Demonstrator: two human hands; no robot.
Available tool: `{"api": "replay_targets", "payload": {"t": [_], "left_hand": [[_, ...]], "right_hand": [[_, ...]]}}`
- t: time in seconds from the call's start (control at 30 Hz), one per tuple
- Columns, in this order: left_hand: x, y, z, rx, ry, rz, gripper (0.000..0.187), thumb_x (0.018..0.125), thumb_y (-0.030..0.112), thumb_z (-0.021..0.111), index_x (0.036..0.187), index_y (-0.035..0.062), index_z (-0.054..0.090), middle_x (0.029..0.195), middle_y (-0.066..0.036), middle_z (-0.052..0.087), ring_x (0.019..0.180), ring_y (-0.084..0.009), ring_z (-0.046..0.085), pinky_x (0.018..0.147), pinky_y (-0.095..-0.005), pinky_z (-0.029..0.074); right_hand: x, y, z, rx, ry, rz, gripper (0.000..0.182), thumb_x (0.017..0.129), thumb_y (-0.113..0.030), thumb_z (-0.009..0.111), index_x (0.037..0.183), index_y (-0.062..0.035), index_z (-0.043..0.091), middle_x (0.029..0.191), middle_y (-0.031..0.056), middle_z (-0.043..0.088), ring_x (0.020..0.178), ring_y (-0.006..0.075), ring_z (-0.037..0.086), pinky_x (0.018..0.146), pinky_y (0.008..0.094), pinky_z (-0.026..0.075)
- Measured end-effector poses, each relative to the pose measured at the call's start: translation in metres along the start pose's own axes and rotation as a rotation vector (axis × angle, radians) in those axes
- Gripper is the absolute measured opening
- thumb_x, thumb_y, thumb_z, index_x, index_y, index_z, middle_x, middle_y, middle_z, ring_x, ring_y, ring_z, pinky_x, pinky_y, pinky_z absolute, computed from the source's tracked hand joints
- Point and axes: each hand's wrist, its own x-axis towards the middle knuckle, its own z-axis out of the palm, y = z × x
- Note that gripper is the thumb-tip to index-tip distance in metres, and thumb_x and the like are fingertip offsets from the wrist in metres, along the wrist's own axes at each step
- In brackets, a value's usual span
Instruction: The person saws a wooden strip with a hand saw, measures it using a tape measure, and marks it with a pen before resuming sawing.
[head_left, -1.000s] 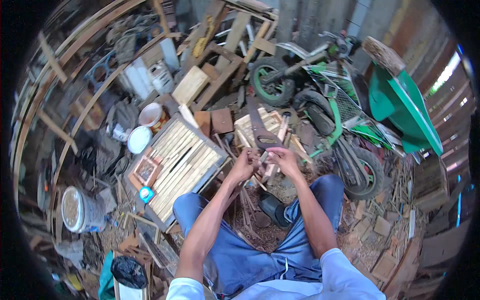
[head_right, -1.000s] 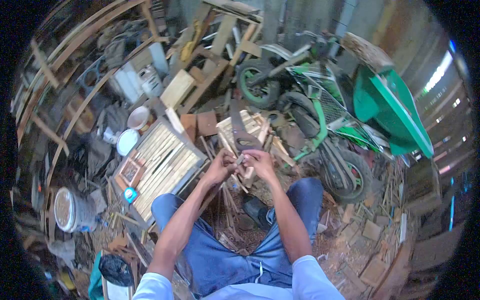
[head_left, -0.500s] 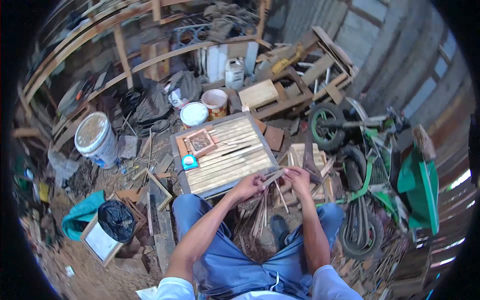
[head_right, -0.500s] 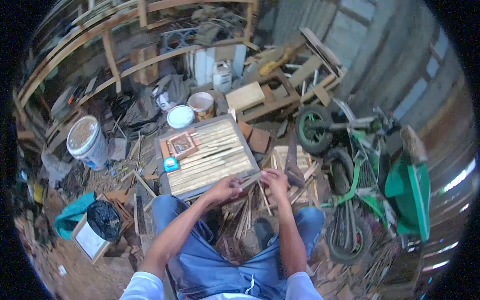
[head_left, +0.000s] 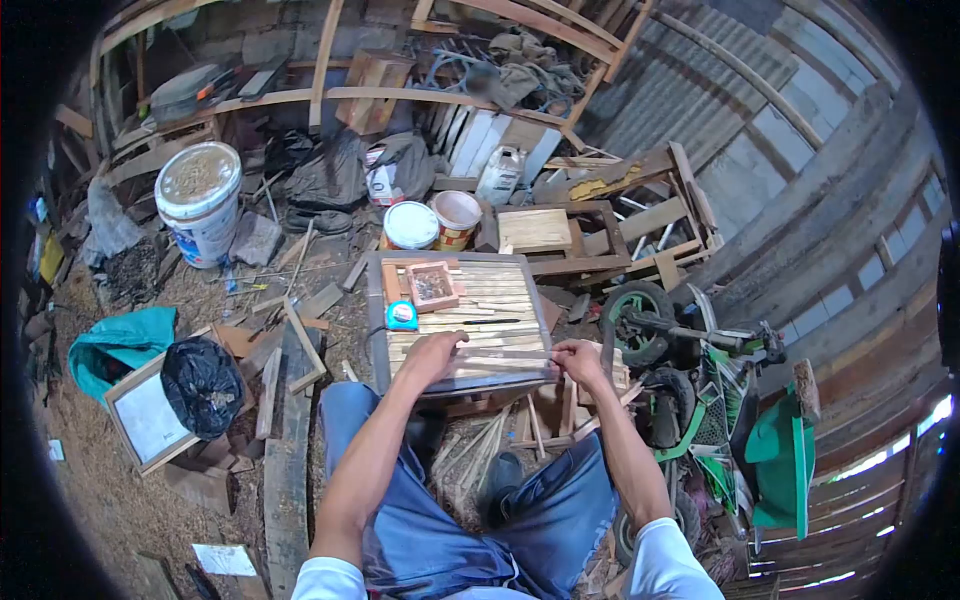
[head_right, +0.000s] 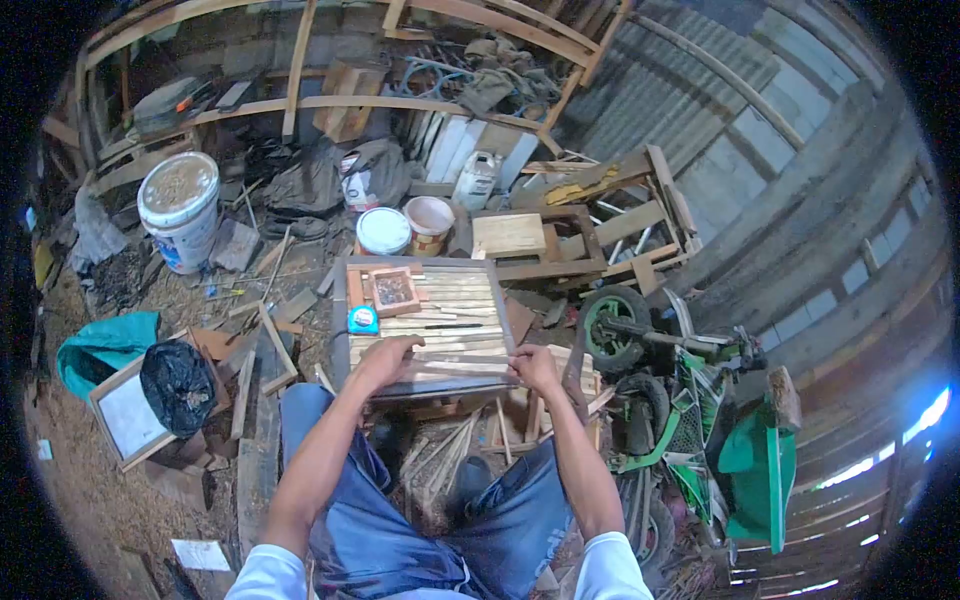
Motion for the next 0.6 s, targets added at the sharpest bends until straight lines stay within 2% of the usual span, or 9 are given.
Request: {"api": "replay_targets", "payload": {"t": [0.07,0.1,0.13,0.27,0.37,0.4,0.5,0.53,0.6], "left_hand": [[-0.006,-0.007,-0.008,0.026,0.038,0.014,0.025,0.081,0.011,0.066,0.106,0.0066,0.066,0.089,-0.019,0.069,0.087,-0.0380,0.066,0.076,-0.0483,0.052],[-0.010,-0.008,-0.013,0.038,0.049,0.021,0.023,0.081,0.011,0.066,0.104,0.0058,0.065,0.087,-0.020,0.069,0.086,-0.0382,0.066,0.075,-0.0485,0.051],[-0.016,-0.006,-0.019,0.001,0.025,-0.016,0.021,0.081,0.011,0.066,0.100,0.0043,0.063,0.090,-0.020,0.067,0.086,-0.0383,0.065,0.074,-0.0488,0.051],[-0.025,-0.036,-0.006,0.025,0.136,0.102,0.021,0.080,0.010,0.065,0.100,0.0043,0.060,0.093,-0.018,0.062,0.089,-0.0388,0.063,0.075,-0.0486,0.051],[-0.035,-0.040,-0.012,0.086,0.158,0.105,0.021,0.080,0.008,0.064,0.100,0.0044,0.060,0.096,-0.016,0.062,0.089,-0.0402,0.062,0.074,-0.0484,0.052],[-0.037,-0.043,-0.011,0.101,0.142,0.057,0.023,0.078,0.008,0.066,0.100,0.0055,0.063,0.100,-0.014,0.062,0.094,-0.0383,0.062,0.079,-0.0476,0.051],[-0.038,-0.062,-0.005,0.226,0.133,0.067,0.025,0.076,0.011,0.069,0.101,0.0067,0.065,0.101,-0.012,0.063,0.101,-0.0344,0.061,0.086,-0.0472,0.048],[-0.038,-0.065,-0.003,0.237,0.116,0.032,0.026,0.076,0.013,0.070,0.101,0.0071,0.067,0.102,-0.011,0.064,0.107,-0.0309,0.059,0.092,-0.0461,0.044],[-0.043,-0.065,-0.006,0.278,0.151,0.113,0.024,0.080,0.014,0.069,0.102,0.0072,0.067,0.102,-0.010,0.064,0.103,-0.0304,0.058,0.092,-0.0440,0.043]], "right_hand": [[0.011,-0.002,0.015,-0.162,-0.052,-0.024,0.007,0.088,-0.004,0.069,0.089,0.0030,0.068,0.072,0.0041,0.067,0.065,0.0102,0.064,0.058,0.0246,0.052],[0.024,0.007,0.024,-0.237,-0.026,-0.111,0.006,0.088,-0.003,0.068,0.089,0.0022,0.068,0.072,0.0040,0.067,0.064,0.0101,0.064,0.058,0.0252,0.052],[0.023,-0.002,0.032,-0.184,-0.046,-0.113,0.005,0.088,-0.003,0.068,0.089,0.0020,0.068,0.072,0.0041,0.067,0.063,0.0101,0.063,0.058,0.0250,0.053],[0.023,-0.026,0.061,-0.187,-0.098,-0.090,0.005,0.087,-0.004,0.067,0.089,-0.0002,0.069,0.071,0.0050,0.067,0.064,0.0105,0.063,0.059,0.0266,0.052],[0.035,-0.016,0.081,-0.409,-0.101,-0.218,0.007,0.085,-0.007,0.069,0.090,-0.0017,0.070,0.072,0.0067,0.068,0.065,0.0127,0.064,0.060,0.0300,0.051],[0.046,-0.010,0.087,-0.444,-0.120,-0.295,0.010,0.083,-0.010,0.071,0.090,-0.0030,0.070,0.072,0.0083,0.069,0.067,0.0156,0.064,0.062,0.0335,0.051],[0.073,-0.003,0.098,-0.285,-0.146,-0.379,0.010,0.077,-0.007,0.065,0.084,-0.0066,0.072,0.081,0.0164,0.071,0.082,0.0310,0.069,0.075,0.0382,0.053],[0.076,-0.003,0.100,-0.325,-0.070,-0.433,0.013,0.078,-0.007,0.064,0.088,-0.0072,0.072,0.089,0.0164,0.070,0.087,0.0327,0.067,0.078,0.0400,0.052],[0.080,-0.006,0.107,-0.418,0.106,-0.554,0.019,0.081,-0.005,0.060,0.096,-0.0086,0.071,0.103,0.0168,0.068,0.096,0.0358,0.065,0.084,0.0432,0.052]]}}
